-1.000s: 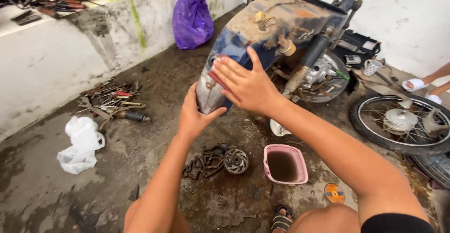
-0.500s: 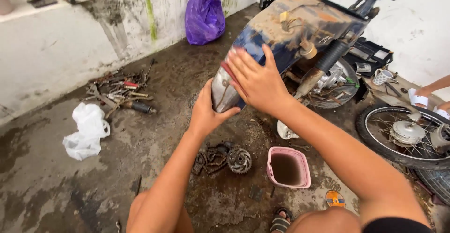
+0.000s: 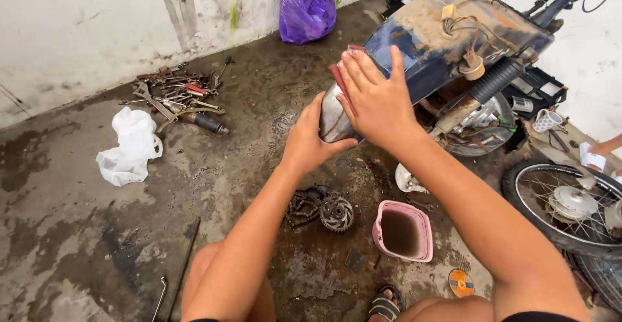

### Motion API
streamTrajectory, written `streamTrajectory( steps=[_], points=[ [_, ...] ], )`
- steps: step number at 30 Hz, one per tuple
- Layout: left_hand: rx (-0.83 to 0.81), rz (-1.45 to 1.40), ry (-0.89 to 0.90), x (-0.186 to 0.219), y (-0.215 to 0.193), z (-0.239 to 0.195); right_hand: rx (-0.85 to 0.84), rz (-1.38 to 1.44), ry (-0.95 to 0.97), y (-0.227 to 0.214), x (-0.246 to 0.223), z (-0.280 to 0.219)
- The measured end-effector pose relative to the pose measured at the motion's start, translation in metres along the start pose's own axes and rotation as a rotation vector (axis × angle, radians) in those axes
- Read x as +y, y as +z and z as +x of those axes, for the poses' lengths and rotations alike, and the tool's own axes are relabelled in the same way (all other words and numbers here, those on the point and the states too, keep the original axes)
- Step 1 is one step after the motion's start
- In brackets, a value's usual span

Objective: Hand-sanding a motorcycle fuel tank using sandpaper and water to prepare it for painting.

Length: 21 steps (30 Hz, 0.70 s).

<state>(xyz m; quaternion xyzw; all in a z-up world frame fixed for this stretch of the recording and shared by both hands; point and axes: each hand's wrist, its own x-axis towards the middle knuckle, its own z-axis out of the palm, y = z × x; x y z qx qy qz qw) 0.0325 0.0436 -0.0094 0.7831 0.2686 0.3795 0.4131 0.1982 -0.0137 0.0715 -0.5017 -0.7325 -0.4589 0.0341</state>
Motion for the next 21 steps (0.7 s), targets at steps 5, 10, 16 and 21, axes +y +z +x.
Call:
streamTrajectory(
  steps=[5, 10, 16, 21],
  points=[
    [-0.009, 0.042, 0.0, -0.011, 0.001, 0.006, -0.025, -0.035, -0.041, -0.028, 0.008, -0.018],
    [0.031, -0.055, 0.045, -0.007, 0.007, -0.003, -0.038, 0.02, -0.03, -0.037, 0.012, -0.025],
    [0.003, -0.015, 0.027, -0.013, 0.002, 0.003, -0.027, -0.008, 0.02, -0.007, 0.005, 0.0],
    [0.004, -0.075, 0.05, -0.011, 0.004, 0.003, -0.053, -0.005, 0.004, -0.039, 0.04, -0.021]
  ],
)
